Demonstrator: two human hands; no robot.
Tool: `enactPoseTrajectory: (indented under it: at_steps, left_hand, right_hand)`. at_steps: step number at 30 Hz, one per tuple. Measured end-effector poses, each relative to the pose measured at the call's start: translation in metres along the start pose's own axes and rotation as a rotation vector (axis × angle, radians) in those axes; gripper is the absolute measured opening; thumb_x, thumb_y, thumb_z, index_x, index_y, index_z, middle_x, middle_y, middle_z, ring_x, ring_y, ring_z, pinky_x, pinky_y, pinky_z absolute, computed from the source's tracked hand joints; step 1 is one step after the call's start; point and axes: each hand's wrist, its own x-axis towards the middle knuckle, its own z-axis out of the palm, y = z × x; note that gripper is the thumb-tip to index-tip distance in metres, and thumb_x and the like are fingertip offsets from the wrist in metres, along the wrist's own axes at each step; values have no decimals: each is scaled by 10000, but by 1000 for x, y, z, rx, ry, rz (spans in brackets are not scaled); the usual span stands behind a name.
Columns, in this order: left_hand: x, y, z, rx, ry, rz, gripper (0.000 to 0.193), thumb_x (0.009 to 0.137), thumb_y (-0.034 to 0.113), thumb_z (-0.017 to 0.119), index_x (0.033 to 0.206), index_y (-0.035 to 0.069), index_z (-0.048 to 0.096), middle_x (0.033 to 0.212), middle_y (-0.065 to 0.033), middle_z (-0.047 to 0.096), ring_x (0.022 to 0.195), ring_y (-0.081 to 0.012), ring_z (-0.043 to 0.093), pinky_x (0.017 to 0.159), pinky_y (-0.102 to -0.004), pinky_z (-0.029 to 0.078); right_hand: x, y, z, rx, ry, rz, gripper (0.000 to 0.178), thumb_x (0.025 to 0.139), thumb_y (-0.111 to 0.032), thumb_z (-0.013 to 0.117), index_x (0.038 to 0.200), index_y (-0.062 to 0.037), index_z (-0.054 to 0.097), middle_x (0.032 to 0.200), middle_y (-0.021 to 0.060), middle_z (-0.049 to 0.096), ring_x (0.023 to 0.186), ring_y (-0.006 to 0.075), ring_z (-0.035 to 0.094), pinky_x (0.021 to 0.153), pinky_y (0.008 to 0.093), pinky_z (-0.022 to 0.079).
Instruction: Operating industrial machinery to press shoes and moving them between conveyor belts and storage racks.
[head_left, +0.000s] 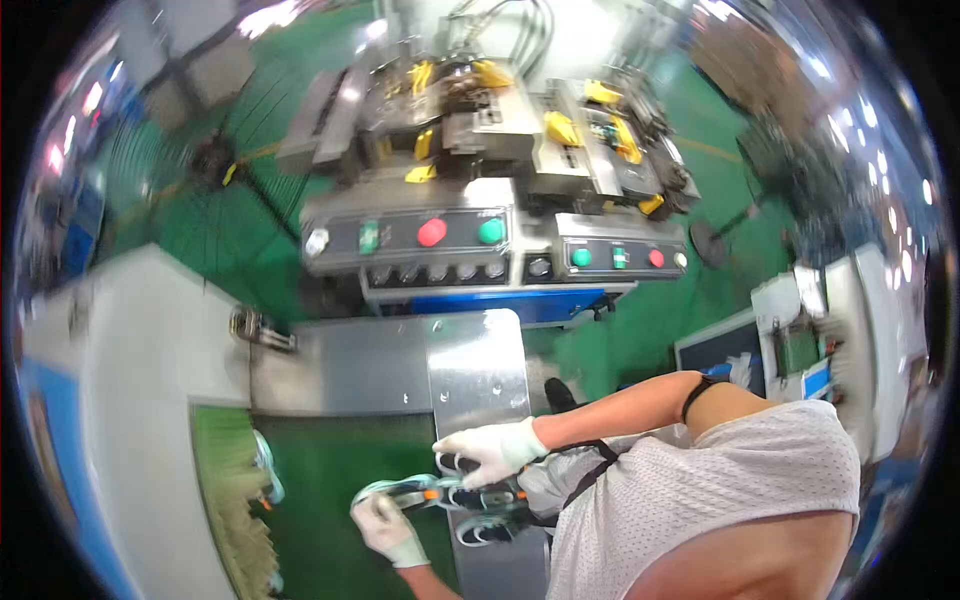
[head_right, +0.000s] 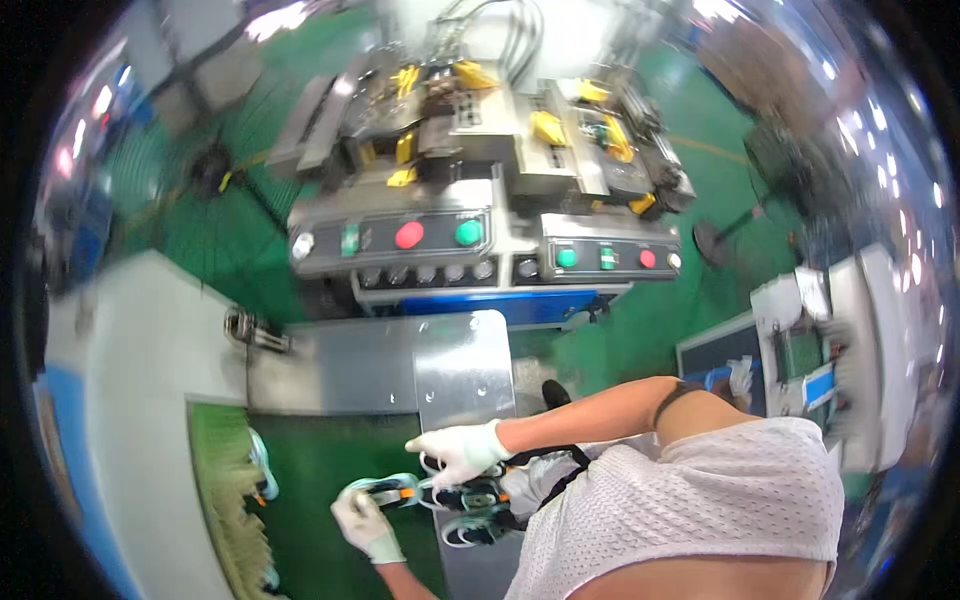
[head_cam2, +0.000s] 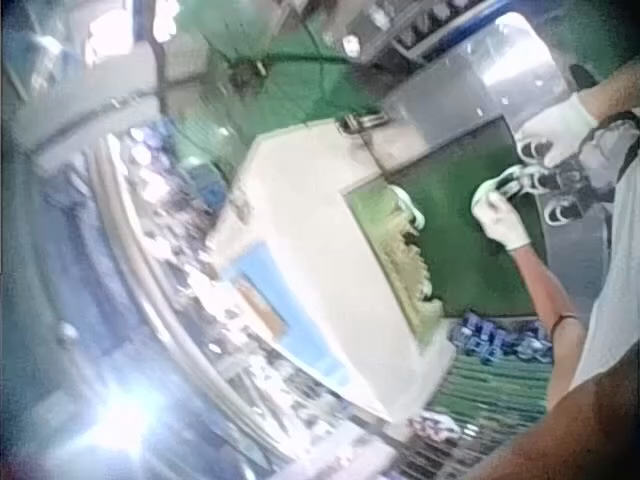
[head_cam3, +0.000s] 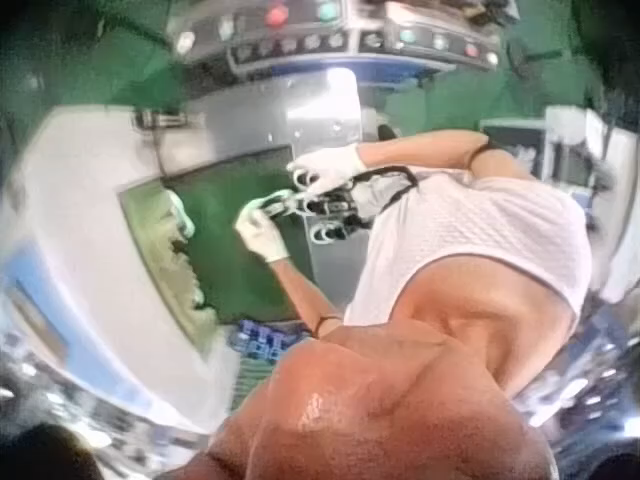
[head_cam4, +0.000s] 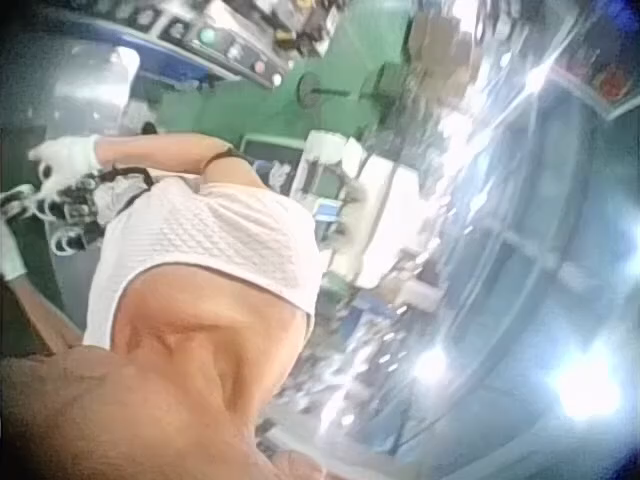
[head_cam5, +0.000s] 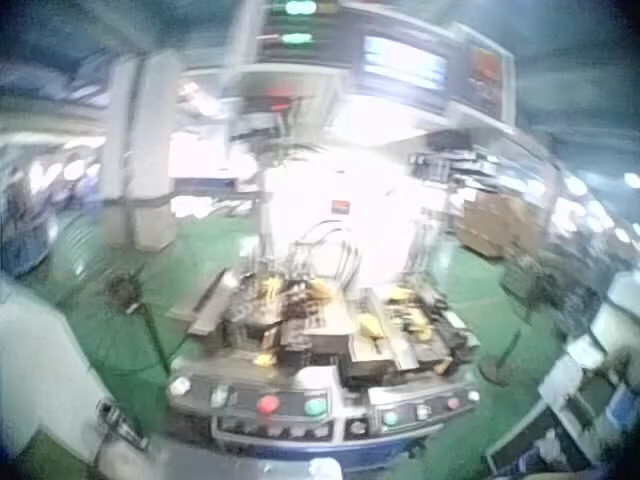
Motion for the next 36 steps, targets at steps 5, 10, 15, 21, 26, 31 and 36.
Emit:
enactPoseTrajectory:
  at_steps: [5, 10, 15, 21, 26, 31, 36]
  left_hand:
    - [41, 218, 122, 63, -303, 648, 143, 923, 93, 611, 1014, 4, 676, 1042, -162, 656, 957, -313, 654, 837, -395, 522]
    - [39, 393, 253, -28, -458, 1031, 166, 877, 110, 710, 1030, 48, 690, 1010, -132, 695, 906, -308, 673, 824, -373, 539]
    - [23, 538, 372, -472, -711, 1030, 415, 928, 16, 605, 1333, -9, 518, 1280, -188, 580, 1151, -291, 599, 968, -366, 480]
    - [87, 598, 608, -196, -646, 743, 608, 967, 241, 604, 1426, -81, 370, 1429, -266, 433, 1269, -369, 505, 1073, -426, 406]
    - [133, 590, 785, 49, -658, 367, 776, 764, 316, 789, 1303, -86, 400, 1310, -337, 487, 1135, -455, 565, 1005, -451, 465]
    - [149, 592, 818, 226, -569, 435, 695, 713, 235, 821, 1198, -69, 427, 1093, -261, 631, 935, -352, 690, 825, -414, 562]
    - [182, 601, 719, -400, -957, 244, 165, 825, 5, 700, 979, -55, 705, 871, -91, 723, 718, -181, 689, 658, -325, 568]
  right_hand:
    - [-58, 25, -73, -94, 414, -25, 586, 753, -168, 716, 1256, 26, 486, 1176, 273, 580, 1107, 436, 577, 954, 472, 478]
    - [-207, 54, -202, 313, 769, -29, 569, 825, -182, 706, 1304, 23, 478, 1250, 198, 597, 1178, 305, 596, 1010, 385, 471]
    - [-334, 127, -248, 938, 1042, -23, 632, 854, -217, 747, 1346, 66, 467, 1289, 114, 575, 1138, 165, 561, 991, 322, 461]
    - [-455, 175, -220, 1156, 1147, 47, 911, 682, -432, 827, 1358, 66, 473, 1051, 49, 632, 776, 62, 580, 602, 188, 447]
    - [-454, 159, -220, 1424, 1564, -125, 838, 746, -268, 838, 1422, 19, 436, 1322, 83, 592, 1188, 182, 575, 1042, 351, 424]
    - [-440, 165, -223, 1315, 1762, -128, 791, 796, -295, 802, 1420, 25, 436, 1322, 88, 587, 1190, 191, 573, 1032, 352, 429]
    - [-437, 171, -274, 1047, 1579, 83, 525, 880, -206, 662, 1327, 29, 519, 1258, 73, 592, 1155, 160, 535, 1017, 333, 409]
